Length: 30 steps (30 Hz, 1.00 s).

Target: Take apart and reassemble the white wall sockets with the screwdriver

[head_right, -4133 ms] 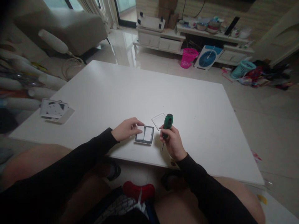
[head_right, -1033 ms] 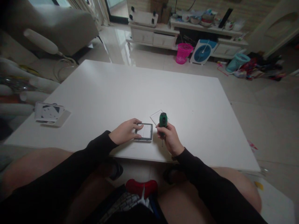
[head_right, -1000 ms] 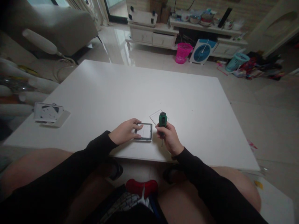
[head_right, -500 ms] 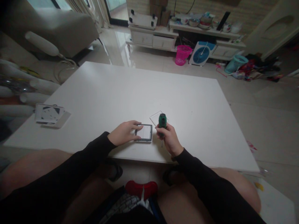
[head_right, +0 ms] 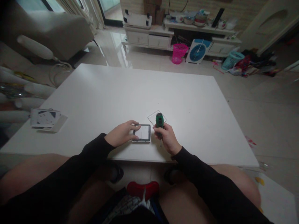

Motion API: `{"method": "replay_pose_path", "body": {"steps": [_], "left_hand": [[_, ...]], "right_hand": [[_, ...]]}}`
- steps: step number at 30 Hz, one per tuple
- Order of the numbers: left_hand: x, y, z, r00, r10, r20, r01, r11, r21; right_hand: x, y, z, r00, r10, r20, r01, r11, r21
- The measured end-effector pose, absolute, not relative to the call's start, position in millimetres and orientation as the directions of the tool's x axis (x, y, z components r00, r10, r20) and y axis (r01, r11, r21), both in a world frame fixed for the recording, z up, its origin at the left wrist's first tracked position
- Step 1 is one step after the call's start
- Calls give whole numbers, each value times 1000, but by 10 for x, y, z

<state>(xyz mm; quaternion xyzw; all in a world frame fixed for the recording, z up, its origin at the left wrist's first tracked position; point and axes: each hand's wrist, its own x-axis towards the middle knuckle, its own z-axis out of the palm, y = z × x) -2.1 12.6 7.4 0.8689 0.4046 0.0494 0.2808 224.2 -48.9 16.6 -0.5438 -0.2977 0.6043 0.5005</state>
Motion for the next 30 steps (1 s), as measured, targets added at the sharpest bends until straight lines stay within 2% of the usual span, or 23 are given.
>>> {"method": "replay_pose_path", "body": {"steps": [6,13,20,22,24,26,28,30], "left_hand": [[-11,112,127,665,725,-179,692,-508,513],[-31,108,23,618,777,-114,659,-434,614],[-34,95,-34,637,770,-46,608,-464,644],[-36,95,-31,642,765,-38,599,-470,648],[-36,95,-26,639,768,-42,601,-465,650],[-32,93,-21,636,770,-54,606,-455,652],[-27,90,-16,633,772,-62,608,-446,657],[-25,84,-11,629,774,-65,608,-439,662]], "right_hand": [[2229,-469,128,98,925,-368,-266,-332,-905],[2346,-387,214,155,910,-385,-262,-338,-904],[2536,-284,176,164,951,-261,91,-278,-956],[2581,-269,148,140,971,-195,264,-227,-937],[2617,-261,134,100,988,-117,516,-152,-843],[2644,-256,136,32,996,-78,746,-76,-662],[2673,-247,145,-25,996,-89,877,-20,-480],[2723,-226,154,-47,995,-83,940,15,-340]]}}
